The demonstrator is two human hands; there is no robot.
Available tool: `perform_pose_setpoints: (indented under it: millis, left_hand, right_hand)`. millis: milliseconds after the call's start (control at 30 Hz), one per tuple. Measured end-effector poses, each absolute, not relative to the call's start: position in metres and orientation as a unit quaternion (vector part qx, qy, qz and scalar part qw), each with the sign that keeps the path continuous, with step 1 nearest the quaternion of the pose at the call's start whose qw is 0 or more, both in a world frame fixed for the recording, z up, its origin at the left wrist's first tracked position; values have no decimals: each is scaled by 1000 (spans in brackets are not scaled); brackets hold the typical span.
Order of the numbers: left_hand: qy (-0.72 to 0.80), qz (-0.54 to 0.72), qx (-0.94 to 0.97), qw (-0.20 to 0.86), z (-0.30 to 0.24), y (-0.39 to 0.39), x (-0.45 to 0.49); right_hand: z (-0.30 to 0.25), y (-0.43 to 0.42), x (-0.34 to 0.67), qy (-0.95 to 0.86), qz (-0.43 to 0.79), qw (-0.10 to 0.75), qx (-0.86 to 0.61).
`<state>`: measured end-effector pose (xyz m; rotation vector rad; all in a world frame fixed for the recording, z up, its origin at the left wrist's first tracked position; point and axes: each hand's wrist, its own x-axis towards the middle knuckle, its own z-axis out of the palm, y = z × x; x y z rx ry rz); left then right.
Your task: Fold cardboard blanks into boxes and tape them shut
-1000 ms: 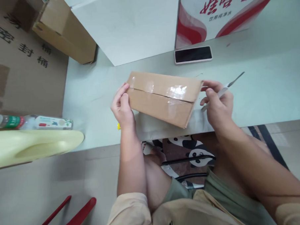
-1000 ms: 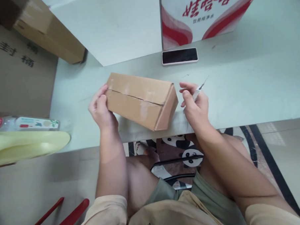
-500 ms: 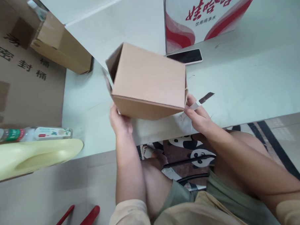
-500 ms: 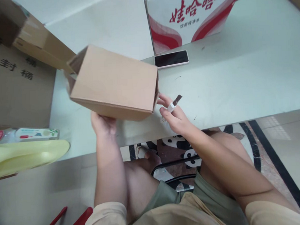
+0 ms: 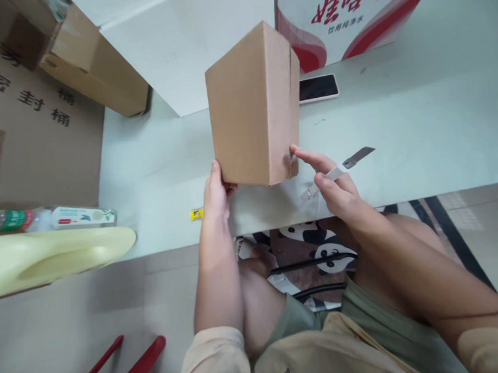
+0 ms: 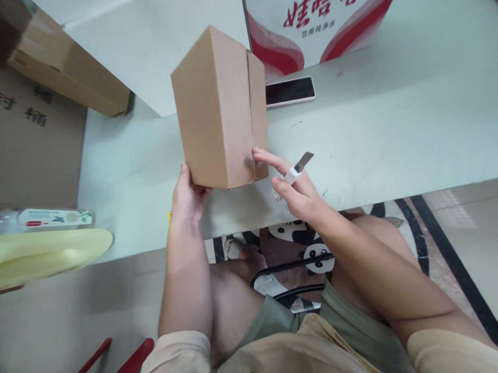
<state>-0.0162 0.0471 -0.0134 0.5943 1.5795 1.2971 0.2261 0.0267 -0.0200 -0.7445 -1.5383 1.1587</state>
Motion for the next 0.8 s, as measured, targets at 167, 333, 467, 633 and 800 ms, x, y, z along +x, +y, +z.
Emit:
perform_pose_setpoints:
  millis: [167,333,467,633,800]
  left_hand:
    - [652,460,273,538,-13,41,-13]
    - [582,354,355,640,-10,29,-4]
    - [625,262,448,583,-16,30,-3]
    - [631,523,541,192,-10,34,-9]
    - [459,500,732,57,13,23,1]
  right_hand:
    - [-16,26,224,-646,460,547,-269]
    - [-15,29,226,-633,347,635,-276]
    - [-15,30,229,-635,294,631,-335]
    - [-12,29,231,-677,332,567,-331]
    - [-6,26,230,-714,380,507,-298]
